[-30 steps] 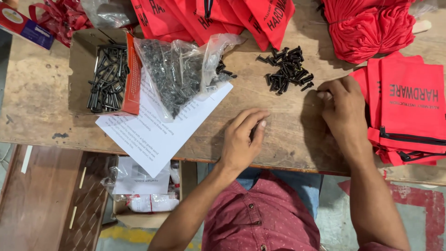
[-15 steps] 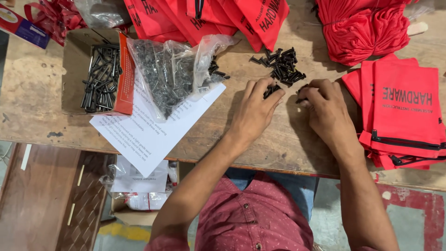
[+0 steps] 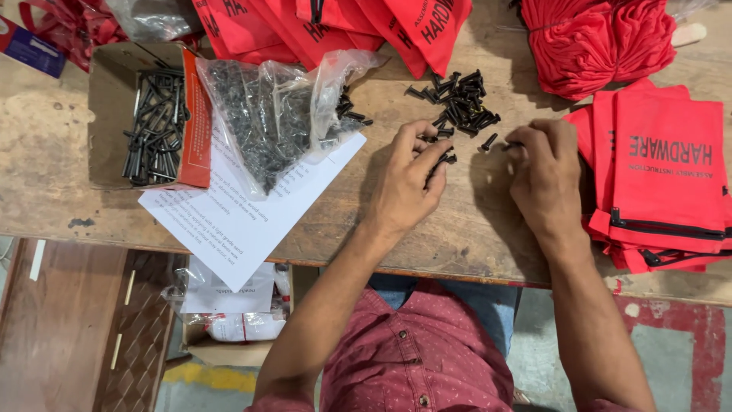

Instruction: Counting and sorting black bolts into piles and placing them into red hardware bags.

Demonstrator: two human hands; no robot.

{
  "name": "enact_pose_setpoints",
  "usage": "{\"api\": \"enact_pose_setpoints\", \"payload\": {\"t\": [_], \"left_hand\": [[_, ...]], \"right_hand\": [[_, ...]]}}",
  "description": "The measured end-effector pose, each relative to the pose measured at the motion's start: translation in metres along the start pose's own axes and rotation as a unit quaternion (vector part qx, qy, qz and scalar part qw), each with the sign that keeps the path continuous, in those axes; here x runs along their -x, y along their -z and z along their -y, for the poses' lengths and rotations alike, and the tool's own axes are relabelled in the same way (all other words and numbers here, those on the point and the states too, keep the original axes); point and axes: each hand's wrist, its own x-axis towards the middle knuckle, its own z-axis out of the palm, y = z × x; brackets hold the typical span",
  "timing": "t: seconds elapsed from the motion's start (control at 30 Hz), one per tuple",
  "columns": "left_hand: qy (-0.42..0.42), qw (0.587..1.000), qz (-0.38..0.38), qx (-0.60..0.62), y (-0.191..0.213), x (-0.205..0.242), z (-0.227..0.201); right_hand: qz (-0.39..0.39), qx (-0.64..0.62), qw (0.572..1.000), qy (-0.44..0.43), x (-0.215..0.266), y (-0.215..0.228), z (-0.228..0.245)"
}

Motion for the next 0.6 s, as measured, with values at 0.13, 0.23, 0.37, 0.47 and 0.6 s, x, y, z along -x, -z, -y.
{"api": "enact_pose_setpoints", "payload": {"t": [0.13,0.23,0.37,0.47,0.6], "left_hand": [[-0.014,1.0,-0.022,0.015,0.001,0.001,-0.001],[-0.055,0.997,-0.049,-0.016,0.002,0.002,-0.002],[-0.044,0.999,-0.02,0.009,0.004,0.005,-0.001],[-0.083,0.995,-0.001,-0.062,0.012,0.003,-0.008],[-0.095,0.989,0.049,-0.1,0.016,-0.001,-0.014]], "right_hand": [[0.064,0.062,0.996,0.018,-0.015,0.003,0.014],[0.059,0.065,0.996,0.02,-0.01,0.0,0.01],[0.078,0.096,0.992,0.02,-0.013,0.002,0.018],[0.084,0.112,0.989,0.047,-0.014,0.005,0.019],[0.117,0.108,0.987,0.029,-0.011,0.007,0.02]]}}
